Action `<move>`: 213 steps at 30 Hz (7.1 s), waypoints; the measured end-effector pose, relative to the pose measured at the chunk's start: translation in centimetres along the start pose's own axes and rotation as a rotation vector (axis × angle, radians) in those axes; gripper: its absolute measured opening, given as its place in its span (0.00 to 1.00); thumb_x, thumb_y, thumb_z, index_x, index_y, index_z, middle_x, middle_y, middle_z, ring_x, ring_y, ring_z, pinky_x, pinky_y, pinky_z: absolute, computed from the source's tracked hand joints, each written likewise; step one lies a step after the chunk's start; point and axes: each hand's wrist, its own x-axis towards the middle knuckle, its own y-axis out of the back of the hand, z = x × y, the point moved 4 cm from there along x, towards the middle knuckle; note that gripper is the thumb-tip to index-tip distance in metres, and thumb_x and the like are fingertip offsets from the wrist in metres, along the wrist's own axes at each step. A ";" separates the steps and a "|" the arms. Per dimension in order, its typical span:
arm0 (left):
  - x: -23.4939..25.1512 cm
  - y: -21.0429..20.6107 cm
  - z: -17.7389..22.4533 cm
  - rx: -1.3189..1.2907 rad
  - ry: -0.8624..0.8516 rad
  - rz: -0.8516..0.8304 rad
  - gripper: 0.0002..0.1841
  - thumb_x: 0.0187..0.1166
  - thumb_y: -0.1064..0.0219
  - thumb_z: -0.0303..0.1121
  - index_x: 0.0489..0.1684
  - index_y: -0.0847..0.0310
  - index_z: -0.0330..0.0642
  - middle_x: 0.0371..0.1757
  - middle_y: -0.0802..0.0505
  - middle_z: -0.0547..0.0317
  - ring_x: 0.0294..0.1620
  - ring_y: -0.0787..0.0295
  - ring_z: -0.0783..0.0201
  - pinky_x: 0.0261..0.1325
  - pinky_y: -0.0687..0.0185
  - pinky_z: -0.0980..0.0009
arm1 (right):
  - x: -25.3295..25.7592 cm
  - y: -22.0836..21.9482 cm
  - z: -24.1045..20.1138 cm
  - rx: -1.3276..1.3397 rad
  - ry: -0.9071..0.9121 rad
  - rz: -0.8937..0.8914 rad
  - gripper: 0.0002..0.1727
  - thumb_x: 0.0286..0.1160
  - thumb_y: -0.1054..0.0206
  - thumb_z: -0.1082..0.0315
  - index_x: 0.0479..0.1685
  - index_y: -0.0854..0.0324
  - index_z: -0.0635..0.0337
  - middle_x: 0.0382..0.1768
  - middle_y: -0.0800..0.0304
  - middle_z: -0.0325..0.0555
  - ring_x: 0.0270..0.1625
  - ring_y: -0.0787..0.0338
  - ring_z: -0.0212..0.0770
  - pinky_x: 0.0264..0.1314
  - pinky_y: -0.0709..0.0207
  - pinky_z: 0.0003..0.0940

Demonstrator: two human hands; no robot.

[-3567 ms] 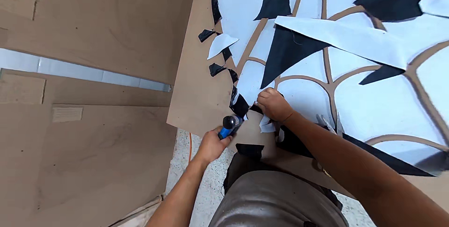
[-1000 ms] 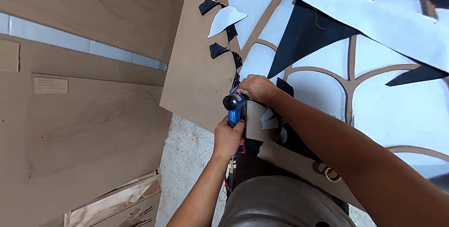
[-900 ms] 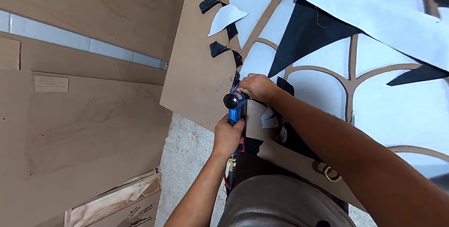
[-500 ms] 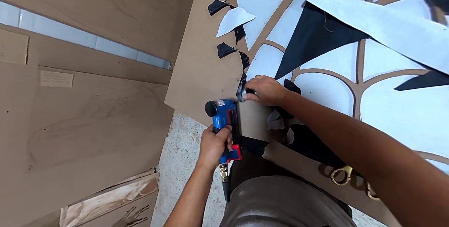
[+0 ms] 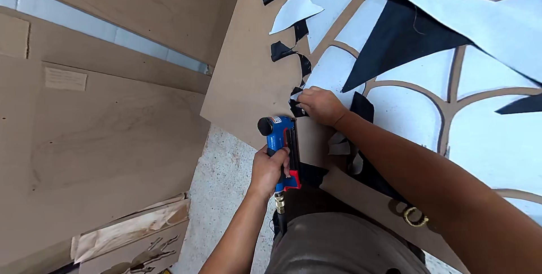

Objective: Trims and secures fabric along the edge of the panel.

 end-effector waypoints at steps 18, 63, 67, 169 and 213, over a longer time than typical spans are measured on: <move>1.4 -2.2 1.1 0.165 0.007 0.013 0.10 0.85 0.35 0.34 0.44 0.20 0.33 0.18 0.15 0.49 0.15 0.16 0.57 0.23 0.13 0.61 | 0.4 -0.2 0.1 -0.012 -0.079 0.021 0.16 0.90 0.44 0.59 0.44 0.12 0.55 0.43 0.10 0.45 0.50 0.11 0.48 0.52 0.17 0.44; 7.2 -15.8 7.0 1.730 -1.038 -0.620 0.22 0.88 0.42 0.42 0.69 0.16 0.37 0.82 0.19 0.49 0.86 0.28 0.51 0.90 0.39 0.49 | -40.5 13.0 -8.9 -0.364 -1.519 0.639 0.24 0.81 0.34 0.68 0.76 0.20 0.53 0.71 0.14 0.53 0.72 0.14 0.58 0.72 0.22 0.66; 3.4 -21.0 3.7 1.563 -1.069 -0.764 0.47 0.75 0.24 0.50 0.94 0.45 0.46 0.95 0.39 0.51 0.94 0.43 0.51 0.92 0.44 0.44 | -41.0 10.8 -10.9 -0.481 -1.535 0.735 0.29 0.79 0.32 0.58 0.79 0.23 0.57 0.76 0.22 0.61 0.78 0.22 0.65 0.76 0.27 0.68; 2.4 -10.3 0.9 1.463 -1.230 -0.466 0.26 0.77 0.26 0.43 0.73 0.16 0.44 0.81 0.19 0.48 0.89 0.33 0.48 0.92 0.46 0.43 | -31.4 6.0 -14.7 0.911 -1.198 -0.422 0.30 0.69 0.27 0.36 0.53 0.18 0.52 0.26 0.16 0.39 0.23 0.16 0.36 0.29 0.17 0.36; 6.1 -12.5 -0.2 1.153 -1.631 -0.597 0.08 0.76 0.34 0.30 0.37 0.05 0.42 0.43 0.04 0.57 0.48 0.05 0.58 0.48 0.07 0.59 | -22.6 -4.3 -16.7 0.888 -1.408 0.464 0.24 0.70 0.22 0.43 0.45 0.15 0.54 0.19 0.14 0.42 0.15 0.17 0.36 0.20 0.19 0.33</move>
